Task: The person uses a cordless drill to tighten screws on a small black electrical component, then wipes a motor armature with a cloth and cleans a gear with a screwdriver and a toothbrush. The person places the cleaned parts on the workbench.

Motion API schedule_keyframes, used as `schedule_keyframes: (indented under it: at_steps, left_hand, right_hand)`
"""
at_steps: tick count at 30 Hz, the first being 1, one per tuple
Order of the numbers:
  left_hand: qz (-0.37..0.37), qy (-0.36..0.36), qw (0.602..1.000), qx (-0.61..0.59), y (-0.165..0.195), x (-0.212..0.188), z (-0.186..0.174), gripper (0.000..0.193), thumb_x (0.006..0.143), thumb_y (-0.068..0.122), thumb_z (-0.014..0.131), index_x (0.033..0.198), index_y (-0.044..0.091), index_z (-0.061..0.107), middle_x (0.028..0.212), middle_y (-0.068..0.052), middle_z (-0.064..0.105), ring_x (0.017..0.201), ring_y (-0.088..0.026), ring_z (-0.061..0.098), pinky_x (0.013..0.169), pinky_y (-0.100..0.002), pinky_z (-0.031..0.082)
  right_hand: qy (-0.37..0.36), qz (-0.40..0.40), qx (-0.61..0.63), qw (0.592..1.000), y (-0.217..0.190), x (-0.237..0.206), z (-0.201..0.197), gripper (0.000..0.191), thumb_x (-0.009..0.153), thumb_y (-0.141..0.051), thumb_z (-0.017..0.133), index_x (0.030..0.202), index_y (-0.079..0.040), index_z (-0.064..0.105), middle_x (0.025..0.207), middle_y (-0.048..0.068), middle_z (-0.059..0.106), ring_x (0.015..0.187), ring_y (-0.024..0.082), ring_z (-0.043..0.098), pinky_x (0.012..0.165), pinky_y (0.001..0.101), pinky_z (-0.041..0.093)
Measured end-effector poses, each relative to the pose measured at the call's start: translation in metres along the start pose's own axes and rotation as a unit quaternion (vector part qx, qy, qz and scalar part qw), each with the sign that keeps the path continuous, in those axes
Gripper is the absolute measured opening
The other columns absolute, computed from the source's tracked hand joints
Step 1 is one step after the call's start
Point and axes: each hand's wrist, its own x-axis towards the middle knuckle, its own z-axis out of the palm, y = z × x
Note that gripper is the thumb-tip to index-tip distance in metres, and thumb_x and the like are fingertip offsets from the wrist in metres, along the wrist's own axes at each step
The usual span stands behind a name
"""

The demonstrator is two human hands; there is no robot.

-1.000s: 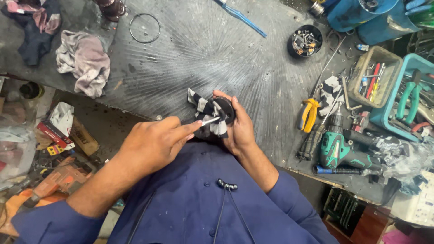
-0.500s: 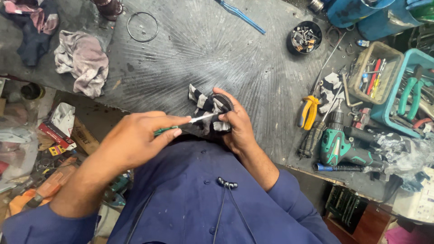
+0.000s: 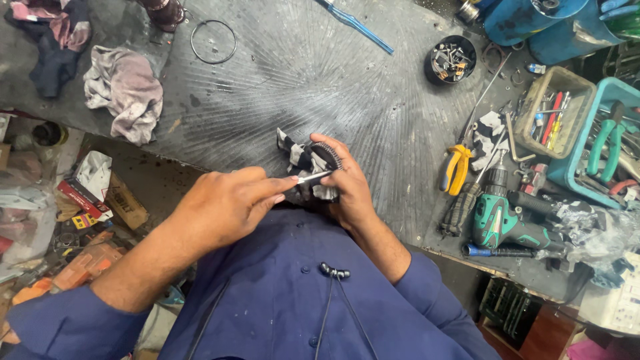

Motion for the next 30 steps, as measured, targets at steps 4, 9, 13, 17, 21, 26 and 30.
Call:
schedule_keyframes:
  at_steps: [4, 9, 13, 17, 21, 26, 30]
  left_hand:
    - [0.036, 0.034, 0.998, 0.03, 0.006, -0.001, 0.013, 0.032, 0.089, 0.019, 0.072, 0.12, 0.024, 0.074, 0.073, -0.005, 0.054, 0.056, -0.028, 0.063, 0.05, -0.042, 0.051]
    - [0.025, 0.045, 0.992, 0.114, 0.019, -0.005, 0.029, 0.041, 0.087, 0.013, 0.067, 0.127, 0.021, 0.072, 0.075, -0.005, 0.053, 0.054, -0.022, 0.064, 0.046, -0.038, 0.052]
    - [0.018, 0.067, 0.987, 0.146, 0.026, -0.003, 0.032, 0.043, 0.087, 0.013, 0.065, 0.129, 0.02, 0.071, 0.076, -0.004, 0.054, 0.053, -0.02, 0.064, 0.046, -0.037, 0.053]
    - [-0.031, -0.024, 0.987, 0.154, 0.032, 0.0, 0.027, 0.043, 0.086, 0.014, 0.065, 0.128, 0.018, 0.069, 0.077, -0.005, 0.059, 0.053, -0.022, 0.067, 0.046, -0.038, 0.054]
    - [-0.068, -0.125, 0.986, 0.086, 0.018, 0.002, 0.015, 0.03, 0.094, 0.026, 0.065, 0.122, 0.018, 0.071, 0.082, -0.009, 0.069, 0.064, -0.03, 0.071, 0.056, -0.044, 0.056]
    - [-0.076, -0.119, 0.963, -0.23, -0.039, 0.007, 0.015, 0.028, 0.097, 0.022, 0.071, 0.122, 0.011, 0.077, 0.096, -0.012, 0.078, 0.084, -0.029, 0.074, 0.073, -0.039, 0.058]
    - [-0.072, -0.078, 0.872, -0.477, -0.076, 0.007, 0.042, 0.032, 0.099, 0.015, 0.067, 0.126, 0.0, 0.07, 0.117, -0.004, 0.076, 0.106, -0.013, 0.067, 0.091, -0.032, 0.053]
  right_hand:
    - [-0.031, -0.036, 0.054, 0.997, 0.002, 0.0, -0.002, 0.057, 0.092, -0.024, 0.04, 0.141, 0.003, 0.054, 0.131, 0.016, 0.06, 0.121, 0.024, 0.062, 0.109, 0.0359, 0.047]
    - [0.063, -0.11, -0.124, 0.984, 0.006, 0.006, -0.006, 0.049, 0.104, -0.026, 0.034, 0.136, 0.002, 0.057, 0.141, 0.013, 0.049, 0.131, 0.026, 0.052, 0.117, 0.0389, 0.038]
    - [0.094, -0.177, -0.359, 0.912, 0.007, 0.007, -0.01, 0.05, 0.104, -0.024, 0.03, 0.135, 0.001, 0.06, 0.14, 0.016, 0.05, 0.136, 0.025, 0.045, 0.121, 0.0364, 0.032]
    - [0.087, -0.172, -0.374, 0.907, 0.011, 0.008, -0.009, 0.051, 0.099, -0.024, 0.035, 0.133, 0.001, 0.063, 0.14, 0.017, 0.05, 0.137, 0.027, 0.044, 0.122, 0.0366, 0.029]
    - [0.046, -0.148, -0.306, 0.94, 0.017, 0.01, -0.007, 0.053, 0.096, -0.029, 0.036, 0.126, 0.002, 0.067, 0.139, 0.016, 0.051, 0.136, 0.027, 0.046, 0.121, 0.0368, 0.031]
    - [-0.028, -0.096, -0.087, 0.991, 0.02, 0.012, -0.005, 0.055, 0.099, -0.032, 0.038, 0.125, 0.008, 0.067, 0.137, 0.016, 0.052, 0.126, 0.031, 0.058, 0.117, 0.0445, 0.043]
    - [0.012, -0.006, 0.238, 0.971, 0.024, 0.022, 0.0, 0.057, 0.1, -0.03, 0.04, 0.139, 0.007, 0.056, 0.134, 0.021, 0.06, 0.125, 0.036, 0.06, 0.113, 0.0488, 0.045]
